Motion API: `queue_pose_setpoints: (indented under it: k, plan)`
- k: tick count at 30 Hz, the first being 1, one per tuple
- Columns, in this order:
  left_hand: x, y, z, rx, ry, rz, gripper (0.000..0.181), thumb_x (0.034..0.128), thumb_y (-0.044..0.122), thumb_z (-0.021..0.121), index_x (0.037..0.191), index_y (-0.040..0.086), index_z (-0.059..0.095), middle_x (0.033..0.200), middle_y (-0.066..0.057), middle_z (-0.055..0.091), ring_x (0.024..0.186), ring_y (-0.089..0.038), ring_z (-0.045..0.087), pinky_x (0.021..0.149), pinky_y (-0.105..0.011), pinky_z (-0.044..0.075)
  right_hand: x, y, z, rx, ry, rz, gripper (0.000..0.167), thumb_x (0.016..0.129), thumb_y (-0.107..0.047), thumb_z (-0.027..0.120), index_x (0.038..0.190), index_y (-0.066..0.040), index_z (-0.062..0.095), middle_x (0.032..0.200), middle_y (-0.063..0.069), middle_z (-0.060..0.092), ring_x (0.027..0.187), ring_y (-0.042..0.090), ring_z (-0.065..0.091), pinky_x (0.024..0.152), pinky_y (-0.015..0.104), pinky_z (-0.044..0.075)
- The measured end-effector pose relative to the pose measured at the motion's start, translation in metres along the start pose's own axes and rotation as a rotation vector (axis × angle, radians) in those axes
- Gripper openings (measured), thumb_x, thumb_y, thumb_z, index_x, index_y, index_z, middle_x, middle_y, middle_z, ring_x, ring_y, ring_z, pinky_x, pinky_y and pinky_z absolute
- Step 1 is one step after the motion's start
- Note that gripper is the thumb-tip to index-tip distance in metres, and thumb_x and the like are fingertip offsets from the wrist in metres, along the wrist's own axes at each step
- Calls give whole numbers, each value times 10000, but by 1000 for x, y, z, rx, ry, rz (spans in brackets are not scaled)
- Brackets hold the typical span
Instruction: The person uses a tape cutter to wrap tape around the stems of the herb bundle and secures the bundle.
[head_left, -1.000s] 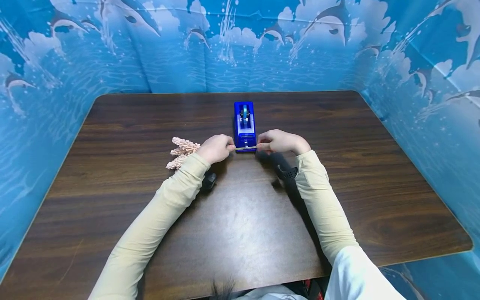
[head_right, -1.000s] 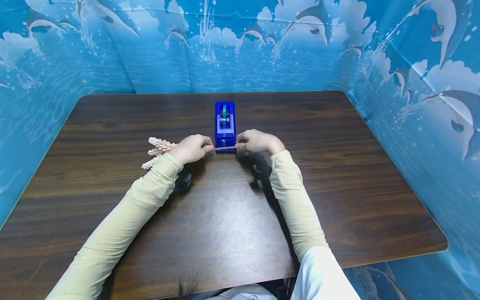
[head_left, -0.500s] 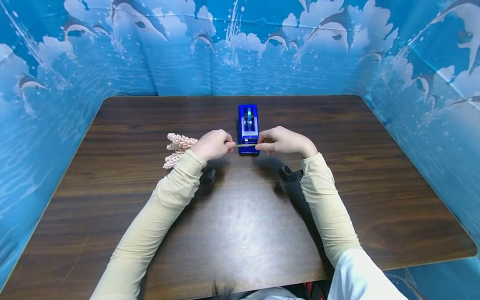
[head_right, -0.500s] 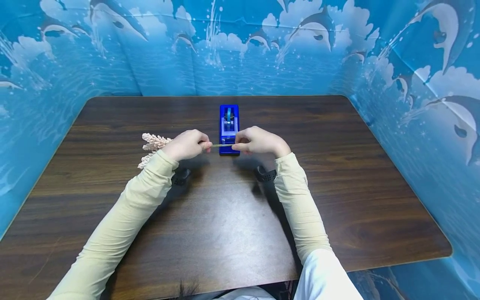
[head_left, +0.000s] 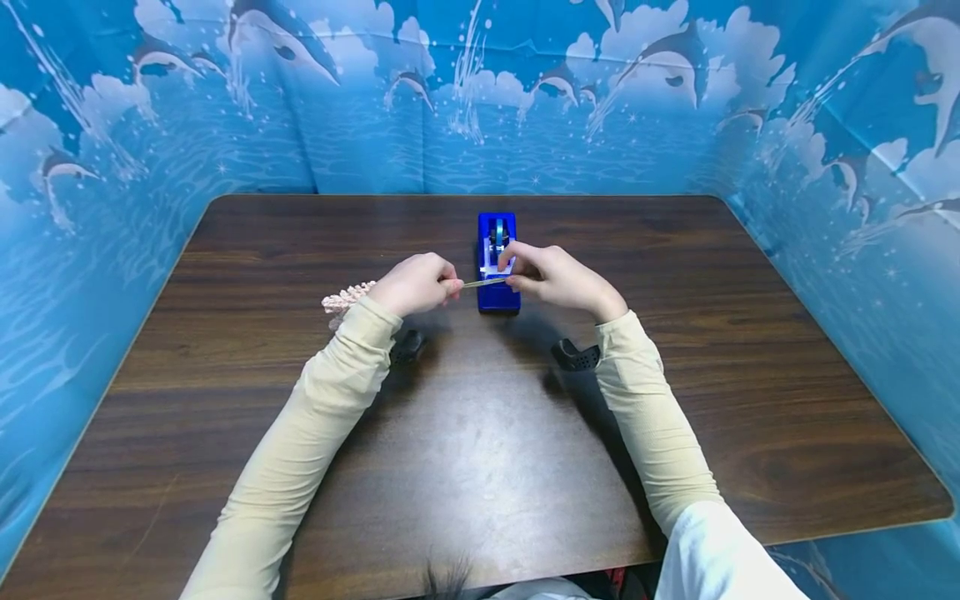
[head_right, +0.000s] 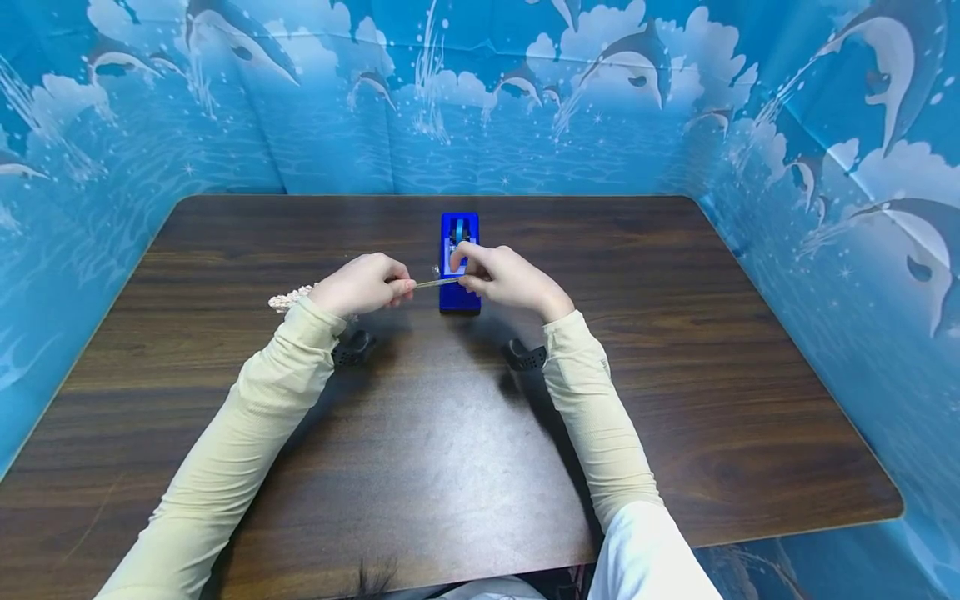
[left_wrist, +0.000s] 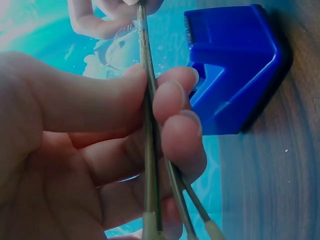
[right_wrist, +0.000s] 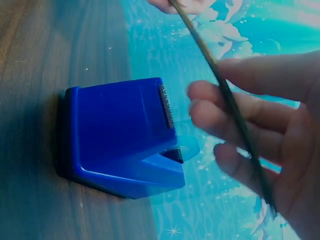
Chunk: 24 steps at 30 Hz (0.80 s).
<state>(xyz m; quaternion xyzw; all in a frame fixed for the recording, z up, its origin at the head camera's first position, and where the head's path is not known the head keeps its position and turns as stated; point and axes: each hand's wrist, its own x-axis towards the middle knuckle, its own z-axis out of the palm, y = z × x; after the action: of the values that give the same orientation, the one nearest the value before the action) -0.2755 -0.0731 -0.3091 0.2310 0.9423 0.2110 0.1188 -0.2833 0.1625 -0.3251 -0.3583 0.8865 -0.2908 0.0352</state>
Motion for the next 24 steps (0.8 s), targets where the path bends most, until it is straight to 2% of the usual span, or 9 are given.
queue_pose_setpoints:
  k: [4,9,16,24]
  plan:
    - [-1,-2,-2,-11,2,-3,274,987,207,532,801,71,681,637,15,597,638,-137,527,637,-268,375,3,-4,5,-4,56,-92,91,946,-38,578,1029,-65,605,945,105,692,854,160,625,790,332,501]
    - [0,-2,-2,-7,-5,28,265,981,188,534,800,63,682,636,19,591,641,-129,526,650,-265,383,9,-11,13,-27,36,-166,75,944,-41,582,1006,-46,625,1011,114,667,965,198,641,892,387,505]
    - [1,-2,-1,2,-22,39,270,986,190,524,799,67,674,652,17,596,648,-127,530,652,-269,391,11,-15,19,-46,27,-129,81,933,-62,609,1014,-65,612,992,63,668,976,193,651,903,363,507]
    - [0,-2,-2,13,-28,49,266,988,180,520,812,56,674,667,2,603,653,-136,534,652,-270,398,12,-12,19,-46,34,-123,104,943,-92,607,1045,-86,625,1026,58,680,973,177,654,893,338,514]
